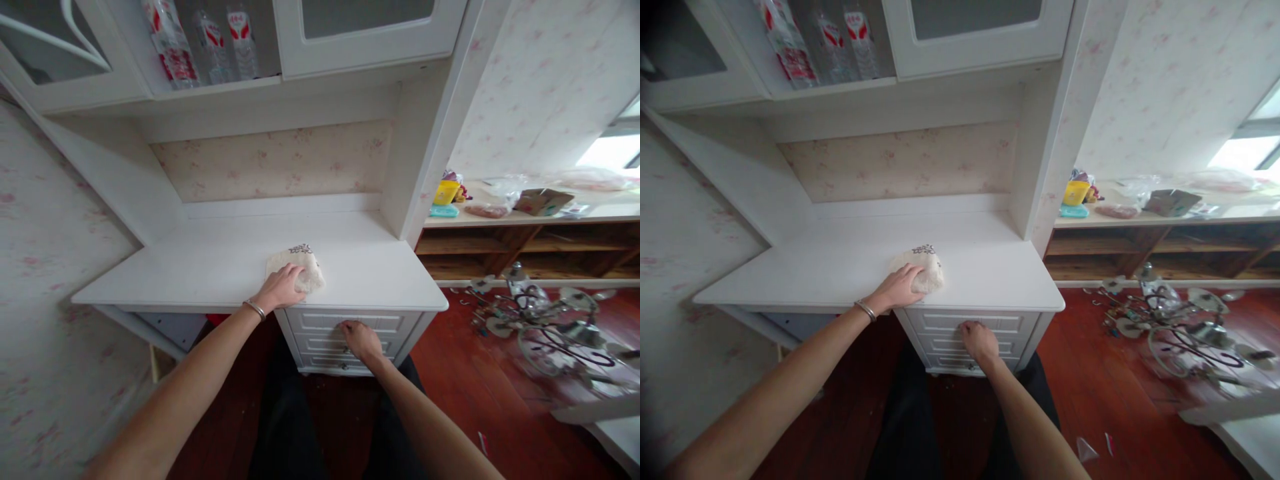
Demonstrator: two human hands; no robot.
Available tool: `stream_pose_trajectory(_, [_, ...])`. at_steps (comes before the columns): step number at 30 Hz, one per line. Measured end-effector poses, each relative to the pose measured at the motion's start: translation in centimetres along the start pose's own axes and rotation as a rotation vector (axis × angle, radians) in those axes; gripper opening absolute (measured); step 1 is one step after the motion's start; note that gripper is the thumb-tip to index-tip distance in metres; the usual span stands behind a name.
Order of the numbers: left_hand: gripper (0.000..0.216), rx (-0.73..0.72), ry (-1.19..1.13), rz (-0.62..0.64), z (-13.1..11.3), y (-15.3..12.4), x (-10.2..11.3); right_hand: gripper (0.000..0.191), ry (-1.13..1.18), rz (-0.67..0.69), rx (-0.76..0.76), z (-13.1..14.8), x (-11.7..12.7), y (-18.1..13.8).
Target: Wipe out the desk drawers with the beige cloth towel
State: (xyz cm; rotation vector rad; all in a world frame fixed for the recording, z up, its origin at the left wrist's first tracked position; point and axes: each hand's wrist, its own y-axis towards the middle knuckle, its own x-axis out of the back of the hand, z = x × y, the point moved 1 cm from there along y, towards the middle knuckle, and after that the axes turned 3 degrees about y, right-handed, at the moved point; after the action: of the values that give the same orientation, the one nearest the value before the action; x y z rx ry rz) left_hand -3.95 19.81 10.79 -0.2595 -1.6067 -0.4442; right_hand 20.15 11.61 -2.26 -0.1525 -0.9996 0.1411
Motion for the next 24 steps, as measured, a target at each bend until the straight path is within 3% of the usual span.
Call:
stream_pose_trajectory(6, [0.096,0.086,-0.096,0.195,1.9,1.2,0.0,0.038,-0.042,-0.011,0.006,0.1,0.1,-0.2])
stream_pose_trajectory(10, [0.094,0.064,-0.140,0.133,2.0,2.4,1.6,0.037,-0.057,-0.019,-0.013,0.3,0.2,-0.3])
stream_pose_trajectory(13, [0.096,-0.036,-0.089,0.167,0.6,3.2,2.6,0.037,-0.054,-0.016,-0.024,0.4,0.2,-0.2])
stream_pose_trajectory(18, [0.059,-0.128,0.087,0.227,-2.5,4.7,2.9,0.037,-0.041,0.000,-0.032,0.2,0.1,-0.1])
stream_pose_trajectory(21, [0.034,-0.192,0.215,0.173,-3.9,5.1,3.3,0.036,-0.038,0.006,-0.029,0.0,0.0,0.0])
stream_pose_trajectory(24, [0.028,-0.195,0.285,0.129,-5.4,4.7,3.9,0.036,-0.036,0.007,-0.016,-0.2,-0.2,0.0])
